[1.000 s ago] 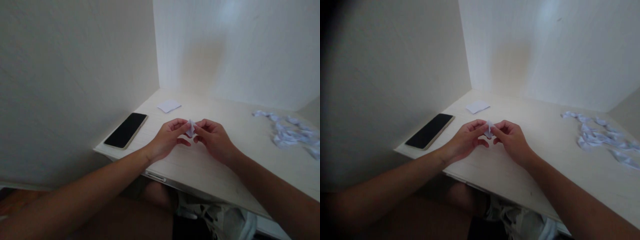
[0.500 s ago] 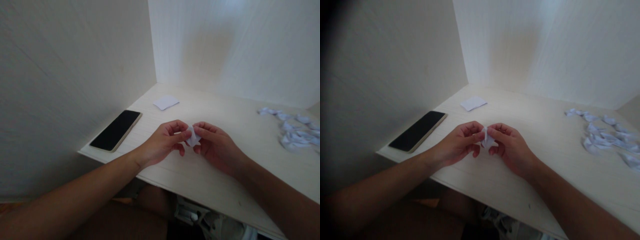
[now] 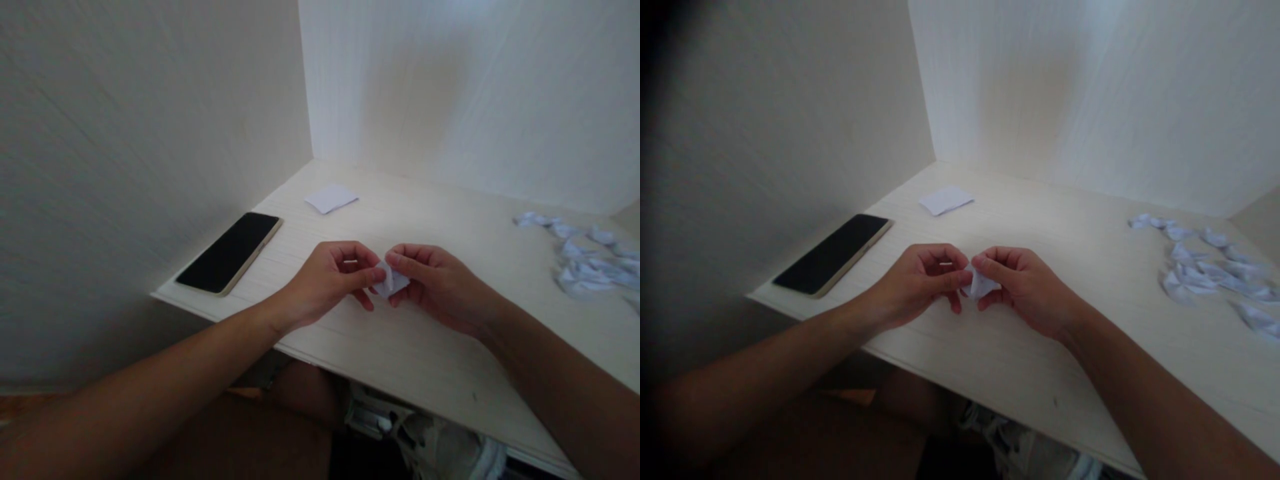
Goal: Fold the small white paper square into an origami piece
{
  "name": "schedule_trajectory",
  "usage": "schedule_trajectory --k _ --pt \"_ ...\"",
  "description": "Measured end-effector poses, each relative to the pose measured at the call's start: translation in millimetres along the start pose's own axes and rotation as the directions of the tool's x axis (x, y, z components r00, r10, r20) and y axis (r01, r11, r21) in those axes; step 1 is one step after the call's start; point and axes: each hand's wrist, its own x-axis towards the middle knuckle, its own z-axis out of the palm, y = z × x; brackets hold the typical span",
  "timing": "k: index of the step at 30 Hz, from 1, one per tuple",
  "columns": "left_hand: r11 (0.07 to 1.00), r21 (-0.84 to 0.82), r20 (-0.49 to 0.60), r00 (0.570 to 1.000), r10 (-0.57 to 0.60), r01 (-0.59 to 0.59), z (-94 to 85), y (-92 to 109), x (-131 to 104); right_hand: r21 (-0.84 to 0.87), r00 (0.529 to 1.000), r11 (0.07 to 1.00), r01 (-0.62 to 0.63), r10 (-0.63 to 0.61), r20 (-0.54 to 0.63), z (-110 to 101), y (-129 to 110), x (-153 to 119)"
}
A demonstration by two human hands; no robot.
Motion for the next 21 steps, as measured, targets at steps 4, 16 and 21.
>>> schedule_trajectory --k 4,16,21 --pt "1.0 0.011 0.006 1.0 0.012 -0.012 0.4 -2 0 -0.008 1.0 1.0 0.02 -0.02 0.009 2 0 0" --pt "1.0 -0.018 0.03 1.0 -0.009 0.009 3.8 1 2 -0.019 0.993 0.995 0.102 -0.103 -0.055 6 9 6" --pt "0.998 -0.043 0.033 0.998 -0.051 0.053 1.2 3 3 0.0 0.989 0.994 0.112 -0.112 -0.099 9 10 7"
